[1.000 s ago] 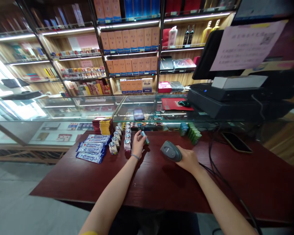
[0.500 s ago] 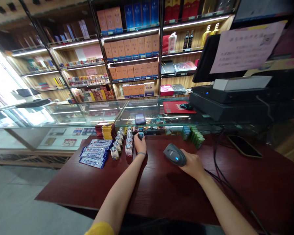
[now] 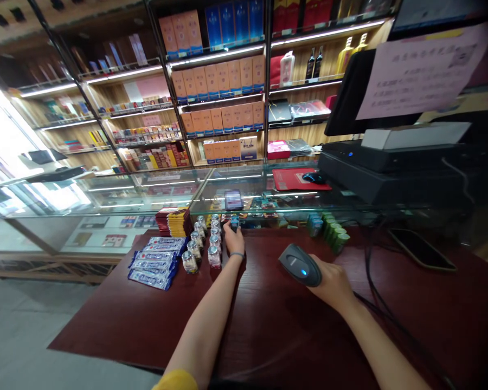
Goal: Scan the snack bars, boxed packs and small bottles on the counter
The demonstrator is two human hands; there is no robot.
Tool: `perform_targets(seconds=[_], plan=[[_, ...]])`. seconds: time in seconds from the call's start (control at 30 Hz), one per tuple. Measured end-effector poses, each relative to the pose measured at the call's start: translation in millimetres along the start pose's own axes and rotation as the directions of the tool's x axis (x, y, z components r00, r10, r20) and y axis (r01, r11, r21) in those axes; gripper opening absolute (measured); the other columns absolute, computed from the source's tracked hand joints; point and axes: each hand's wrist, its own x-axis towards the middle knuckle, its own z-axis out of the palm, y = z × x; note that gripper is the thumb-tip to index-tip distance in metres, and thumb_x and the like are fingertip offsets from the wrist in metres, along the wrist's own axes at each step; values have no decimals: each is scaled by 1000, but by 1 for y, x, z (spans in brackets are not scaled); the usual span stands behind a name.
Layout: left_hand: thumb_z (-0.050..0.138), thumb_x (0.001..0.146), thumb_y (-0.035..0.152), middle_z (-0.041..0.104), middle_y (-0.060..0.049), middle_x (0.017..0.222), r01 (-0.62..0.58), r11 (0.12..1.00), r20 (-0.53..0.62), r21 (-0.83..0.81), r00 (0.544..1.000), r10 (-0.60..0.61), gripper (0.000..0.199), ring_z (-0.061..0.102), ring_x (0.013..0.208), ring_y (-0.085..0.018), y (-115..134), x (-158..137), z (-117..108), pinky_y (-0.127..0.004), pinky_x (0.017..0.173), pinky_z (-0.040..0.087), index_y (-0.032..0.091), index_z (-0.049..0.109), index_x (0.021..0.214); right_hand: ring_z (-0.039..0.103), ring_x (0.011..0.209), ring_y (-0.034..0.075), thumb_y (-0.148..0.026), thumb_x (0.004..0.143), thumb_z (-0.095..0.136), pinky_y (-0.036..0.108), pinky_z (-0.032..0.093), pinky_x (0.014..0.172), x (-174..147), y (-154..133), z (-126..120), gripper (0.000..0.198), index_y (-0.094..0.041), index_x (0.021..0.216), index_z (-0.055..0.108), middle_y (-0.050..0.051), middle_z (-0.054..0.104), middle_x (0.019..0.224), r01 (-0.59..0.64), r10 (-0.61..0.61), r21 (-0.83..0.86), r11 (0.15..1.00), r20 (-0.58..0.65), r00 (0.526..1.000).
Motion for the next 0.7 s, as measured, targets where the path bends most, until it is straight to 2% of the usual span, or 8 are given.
perform_targets(seconds=[0.23,0.43,0.53,0.63,0.7], plan=[[66,81,13,61,-14,130,-29,999,8,-45,1000,29,40,53,129,-25,-6,2,1,-41,111,36,22,51,117,69,58,19,-17,72,51,26,45,55,0,0,-1,27,-20,98,59,2,70,69,-5,5,-20,1000,2,1000],[71,77,13,49,-12,146,-91,988,41,-126,994,97,65,42,139,-24,-1,0,0,-41,118,27,24,42,135,67,57,20,-21,73,53,27,44,55,-3,6,0,34,-18,105,61,3,70,66,-78,78,-56,995,-5,997],[73,76,18,46,-14,146,-218,974,24,-55,975,220,69,38,141,-26,6,-4,-1,-42,120,23,21,42,138,68,59,21,-24,76,53,26,44,56,-3,11,-3,28,-18,101,62,3,70,65,-116,113,-84,990,-42,993],[70,80,23,48,-15,142,-389,921,-20,7,921,389,58,37,140,-27,11,-10,-3,-45,121,22,18,48,133,68,63,21,-30,80,56,26,42,59,-2,17,-8,18,-20,94,63,5,71,71,-226,215,-138,964,-88,973],[67,84,27,51,-15,134,-475,879,-13,24,879,476,47,41,136,-27,14,-14,-2,-47,119,26,19,53,128,67,60,21,-35,81,58,26,39,56,-2,24,-12,18,-20,89,63,5,70,68,-315,292,-197,928,-139,946]])
